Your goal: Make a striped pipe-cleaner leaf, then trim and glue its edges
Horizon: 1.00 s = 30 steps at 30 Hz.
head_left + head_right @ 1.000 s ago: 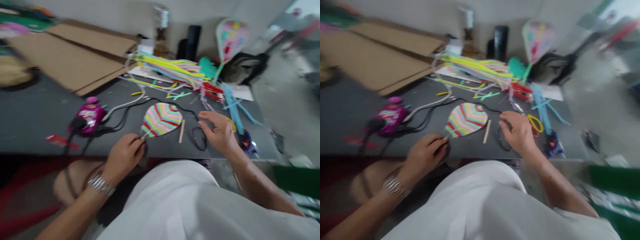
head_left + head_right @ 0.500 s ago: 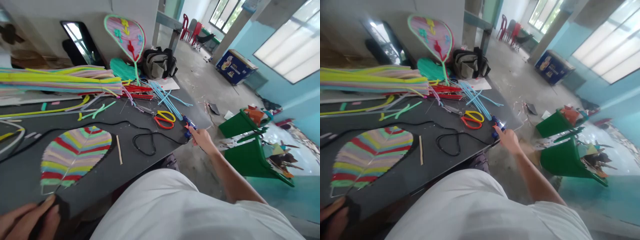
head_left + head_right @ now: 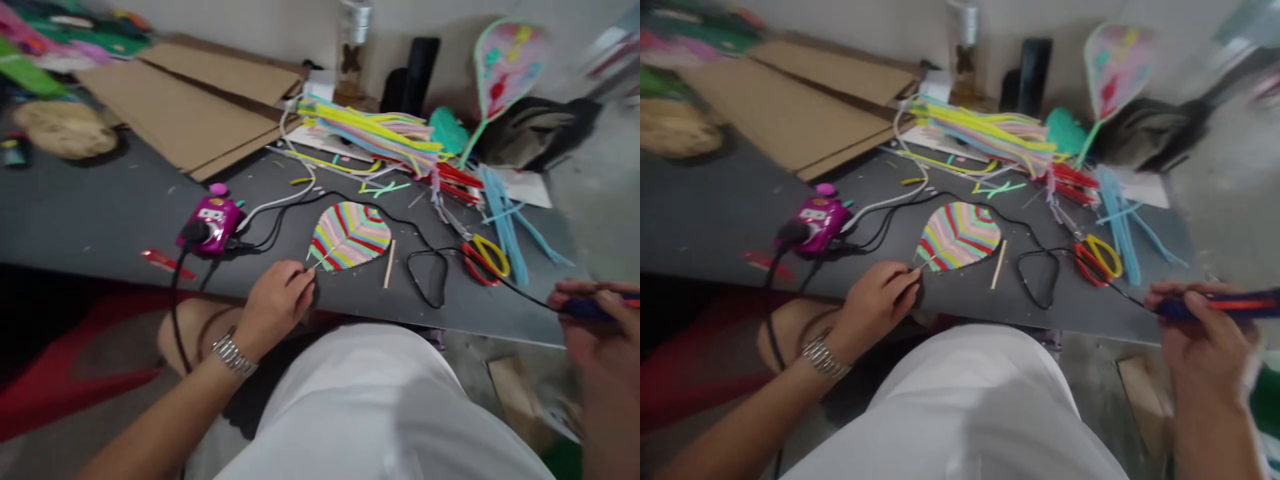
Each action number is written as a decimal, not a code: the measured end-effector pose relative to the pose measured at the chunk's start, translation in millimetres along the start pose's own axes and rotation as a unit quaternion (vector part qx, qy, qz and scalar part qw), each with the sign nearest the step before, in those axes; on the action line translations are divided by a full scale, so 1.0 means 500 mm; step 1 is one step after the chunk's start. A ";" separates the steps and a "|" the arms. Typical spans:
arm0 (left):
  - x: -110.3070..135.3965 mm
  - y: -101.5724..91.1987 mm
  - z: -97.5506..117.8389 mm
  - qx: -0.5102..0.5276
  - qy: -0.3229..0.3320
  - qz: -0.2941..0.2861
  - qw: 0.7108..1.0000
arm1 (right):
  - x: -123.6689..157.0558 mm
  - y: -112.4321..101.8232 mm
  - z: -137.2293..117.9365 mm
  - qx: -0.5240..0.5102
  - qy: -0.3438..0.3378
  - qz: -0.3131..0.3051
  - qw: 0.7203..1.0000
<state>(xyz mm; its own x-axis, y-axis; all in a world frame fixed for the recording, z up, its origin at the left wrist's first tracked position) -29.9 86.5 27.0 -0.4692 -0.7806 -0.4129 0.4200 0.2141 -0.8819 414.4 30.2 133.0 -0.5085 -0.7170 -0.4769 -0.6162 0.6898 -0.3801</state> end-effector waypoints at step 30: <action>0.006 -0.004 -0.019 0.041 -0.083 0.009 0.996 | 0.223 0.528 -0.156 0.001 -0.146 -0.568 0.810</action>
<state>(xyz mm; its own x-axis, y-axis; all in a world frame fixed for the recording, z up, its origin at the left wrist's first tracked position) -39.5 89.6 25.3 -0.3294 -0.8649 -0.3787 0.4924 0.1849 -0.8505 147.9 124.4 41.3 0.5491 -0.8356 0.0142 -0.5858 -0.3969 -0.7066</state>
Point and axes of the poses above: each hand's wrist, its own x-axis away from the middle knuckle, its own y-axis out of the palm, z = x × y, the point moved 9 cm from there along -x, towards the middle knuckle, and after that the axes turned 4 degrees about -x, right-handed, at the moved point
